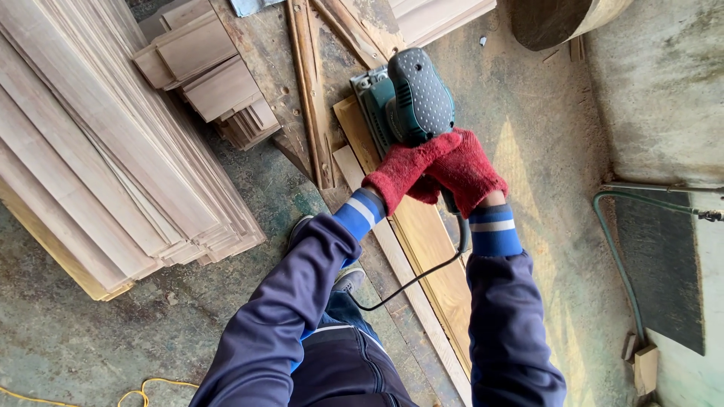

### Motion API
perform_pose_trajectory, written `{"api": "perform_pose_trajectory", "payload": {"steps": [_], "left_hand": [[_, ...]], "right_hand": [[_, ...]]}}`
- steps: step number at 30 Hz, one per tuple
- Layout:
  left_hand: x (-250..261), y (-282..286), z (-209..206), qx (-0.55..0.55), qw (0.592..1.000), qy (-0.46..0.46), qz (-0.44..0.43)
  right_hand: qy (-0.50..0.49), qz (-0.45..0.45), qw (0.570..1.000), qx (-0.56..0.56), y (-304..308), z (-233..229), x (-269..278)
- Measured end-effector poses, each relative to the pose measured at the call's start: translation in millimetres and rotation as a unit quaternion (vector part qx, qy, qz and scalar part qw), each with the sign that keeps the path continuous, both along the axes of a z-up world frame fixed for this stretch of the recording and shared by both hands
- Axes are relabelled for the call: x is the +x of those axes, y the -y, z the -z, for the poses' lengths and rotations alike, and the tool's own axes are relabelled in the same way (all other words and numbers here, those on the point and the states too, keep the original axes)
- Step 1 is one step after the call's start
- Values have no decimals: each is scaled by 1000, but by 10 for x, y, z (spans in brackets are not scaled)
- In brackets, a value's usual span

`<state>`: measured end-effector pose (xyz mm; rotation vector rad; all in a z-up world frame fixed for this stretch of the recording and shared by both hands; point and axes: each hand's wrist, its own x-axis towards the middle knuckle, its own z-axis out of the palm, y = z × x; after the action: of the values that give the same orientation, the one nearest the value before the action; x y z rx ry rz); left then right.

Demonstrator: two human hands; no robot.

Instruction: The recorder is sanding a wooden plank using an electric sander followed by manual sanding with a block.

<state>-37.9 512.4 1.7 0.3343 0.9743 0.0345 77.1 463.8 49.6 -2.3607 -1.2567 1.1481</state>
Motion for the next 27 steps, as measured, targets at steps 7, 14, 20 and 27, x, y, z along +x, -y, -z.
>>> {"api": "perform_pose_trajectory", "payload": {"steps": [7, 14, 20, 27], "left_hand": [[75, 564, -20, -19, 1000, 4, 5], [175, 1306, 82, -47, 998, 2, 49], [218, 2061, 133, -50, 994, -5, 92], [239, 3039, 151, -95, 986, -22, 139]], "right_hand": [[-7, 59, 998, -3, 737, 271, 258], [-11, 99, 994, -40, 1569, 372, 352], [-9, 134, 989, -62, 2350, 126, 206], [-18, 189, 977, -100, 3235, 116, 177]]}}
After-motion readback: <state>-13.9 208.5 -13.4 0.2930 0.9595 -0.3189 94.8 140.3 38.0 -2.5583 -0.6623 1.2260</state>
